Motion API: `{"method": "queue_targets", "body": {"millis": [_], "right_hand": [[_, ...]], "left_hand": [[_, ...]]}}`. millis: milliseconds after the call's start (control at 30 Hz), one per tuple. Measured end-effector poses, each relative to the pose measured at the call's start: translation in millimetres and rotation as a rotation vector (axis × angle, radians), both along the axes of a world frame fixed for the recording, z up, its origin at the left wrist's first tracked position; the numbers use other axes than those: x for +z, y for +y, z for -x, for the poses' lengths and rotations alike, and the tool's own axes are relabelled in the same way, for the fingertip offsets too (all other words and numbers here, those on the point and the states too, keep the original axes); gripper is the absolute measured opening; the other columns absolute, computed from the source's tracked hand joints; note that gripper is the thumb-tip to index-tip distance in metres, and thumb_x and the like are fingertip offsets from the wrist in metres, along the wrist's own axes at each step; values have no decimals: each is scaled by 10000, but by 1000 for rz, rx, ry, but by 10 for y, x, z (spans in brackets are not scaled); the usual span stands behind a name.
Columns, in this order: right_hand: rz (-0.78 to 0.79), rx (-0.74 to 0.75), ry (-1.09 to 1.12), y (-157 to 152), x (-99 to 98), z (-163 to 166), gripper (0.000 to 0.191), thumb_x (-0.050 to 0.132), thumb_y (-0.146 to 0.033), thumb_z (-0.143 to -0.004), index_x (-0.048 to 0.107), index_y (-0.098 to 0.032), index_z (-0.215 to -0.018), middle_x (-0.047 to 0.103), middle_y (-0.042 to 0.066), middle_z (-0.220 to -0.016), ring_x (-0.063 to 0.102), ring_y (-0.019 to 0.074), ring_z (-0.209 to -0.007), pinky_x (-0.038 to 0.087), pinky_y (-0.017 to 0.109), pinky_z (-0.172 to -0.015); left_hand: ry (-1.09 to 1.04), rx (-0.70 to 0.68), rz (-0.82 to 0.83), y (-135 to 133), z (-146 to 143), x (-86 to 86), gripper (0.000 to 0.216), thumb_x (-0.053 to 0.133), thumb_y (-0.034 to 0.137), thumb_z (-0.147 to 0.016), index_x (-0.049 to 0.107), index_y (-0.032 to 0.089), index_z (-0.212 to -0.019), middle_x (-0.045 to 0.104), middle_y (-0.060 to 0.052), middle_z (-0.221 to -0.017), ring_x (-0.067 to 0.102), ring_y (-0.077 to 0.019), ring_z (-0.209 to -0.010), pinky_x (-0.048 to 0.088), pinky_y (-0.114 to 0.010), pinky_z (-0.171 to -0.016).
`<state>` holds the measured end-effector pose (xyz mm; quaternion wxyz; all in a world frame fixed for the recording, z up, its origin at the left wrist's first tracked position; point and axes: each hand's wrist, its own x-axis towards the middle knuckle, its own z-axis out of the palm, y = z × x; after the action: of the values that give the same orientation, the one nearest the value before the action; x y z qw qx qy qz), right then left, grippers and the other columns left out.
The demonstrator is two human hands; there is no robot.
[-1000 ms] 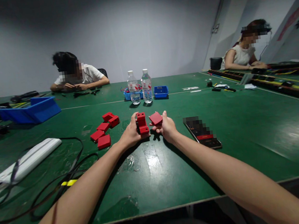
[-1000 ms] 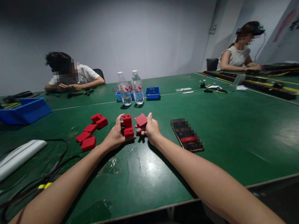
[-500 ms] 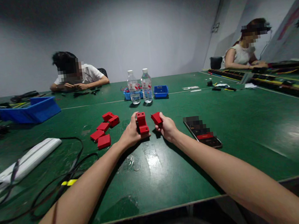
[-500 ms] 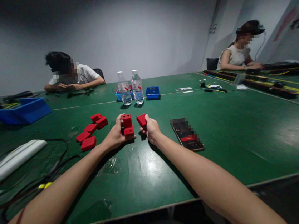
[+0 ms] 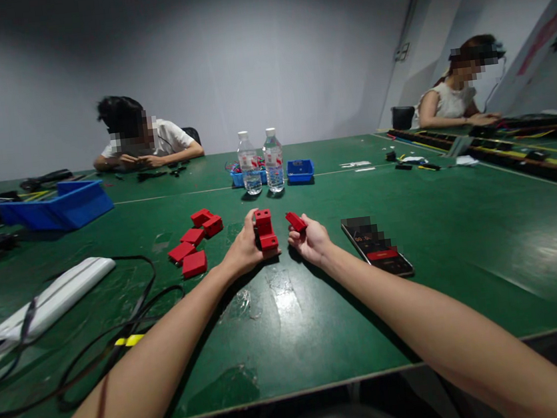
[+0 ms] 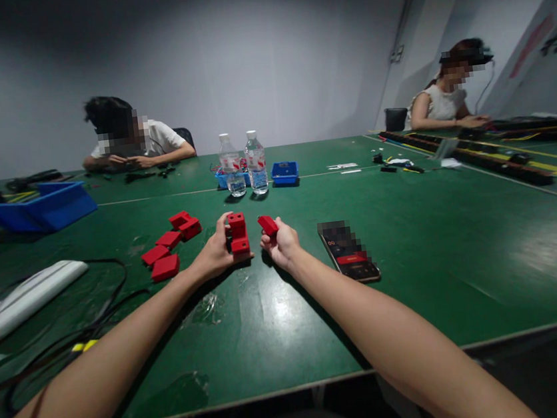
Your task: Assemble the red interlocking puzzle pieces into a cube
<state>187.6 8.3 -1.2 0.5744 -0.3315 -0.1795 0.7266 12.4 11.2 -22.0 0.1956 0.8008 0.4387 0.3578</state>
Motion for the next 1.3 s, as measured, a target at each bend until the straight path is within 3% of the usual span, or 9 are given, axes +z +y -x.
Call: {"method": "queue_targets", "body": {"millis": [233, 367, 567, 967, 1033, 1167, 1300], "right_hand": [[12, -8, 9, 17, -28, 1, 281, 284, -293, -991, 474, -172, -823, 535, -32, -526, 425, 59, -340, 369, 155, -356], [-17, -28, -44, 16, -20, -5, 223, 356, -307, -974, 494, -189, -845, 589, -29, -566, 474, 67, -343, 319, 141, -313], [-30, 33, -116, -37, 57, -25, 301, 453, -439, -919, 541, -178, -798, 553, -33, -486, 479, 75, -323, 257, 129, -271], [-52, 32, -149, -24, -16, 20, 179, 622, -315, -800, 506, -187, -750, 591, -35, -533, 500, 68, -370, 346, 134, -320], [-96, 54, -140, -29, -31, 23, 144, 653, -233, -761, 524, -188, -809, 629, -29, -600, 545, 74, -420, 387, 135, -356], [-191, 14, -88, -32, -54, 30, 275, 669, -30, -672, 540, -183, -861, 647, -42, -658, 598, 70, -511, 449, 129, -428], [-197, 8, -88, -25, -47, 39, 132, 684, -80, -727, 585, -142, -789, 668, -3, -679, 606, 65, -525, 468, 122, -437]], "left_hand": [[2, -11, -7, 8, 1, -10, 1031, 747, 443, -622, 113, 193, -1396, 585, -79, -1049, 626, -219, -915, 488, -390, -861], [6, -7, -4, 17, 5, -18, 1040, 747, 443, -620, 115, 169, -1399, 586, -101, -1072, 628, -225, -926, 487, -386, -863], [-22, -16, -10, 20, 2, -24, 1029, 751, 410, -612, 128, 194, -1402, 596, -84, -1065, 627, -217, -920, 480, -391, -868], [-10, -7, 7, -2, 1, 3, 1021, 744, 419, -619, 133, 188, -1404, 598, -82, -1060, 629, -224, -934, 484, -391, -869], [-4, -8, 7, -4, 1, 4, 1014, 736, 422, -628, 127, 190, -1405, 595, -80, -1062, 630, -224, -937, 484, -388, -870], [21, -10, 14, -4, -1, 8, 1022, 728, 435, -640, 99, 186, -1406, 582, -97, -1106, 633, -227, -944, 482, -392, -880], [7, -7, 9, -10, -3, 14, 1029, 739, 439, -628, 116, 184, -1406, 581, -110, -1126, 628, -242, -990, 484, -393, -884]]}}
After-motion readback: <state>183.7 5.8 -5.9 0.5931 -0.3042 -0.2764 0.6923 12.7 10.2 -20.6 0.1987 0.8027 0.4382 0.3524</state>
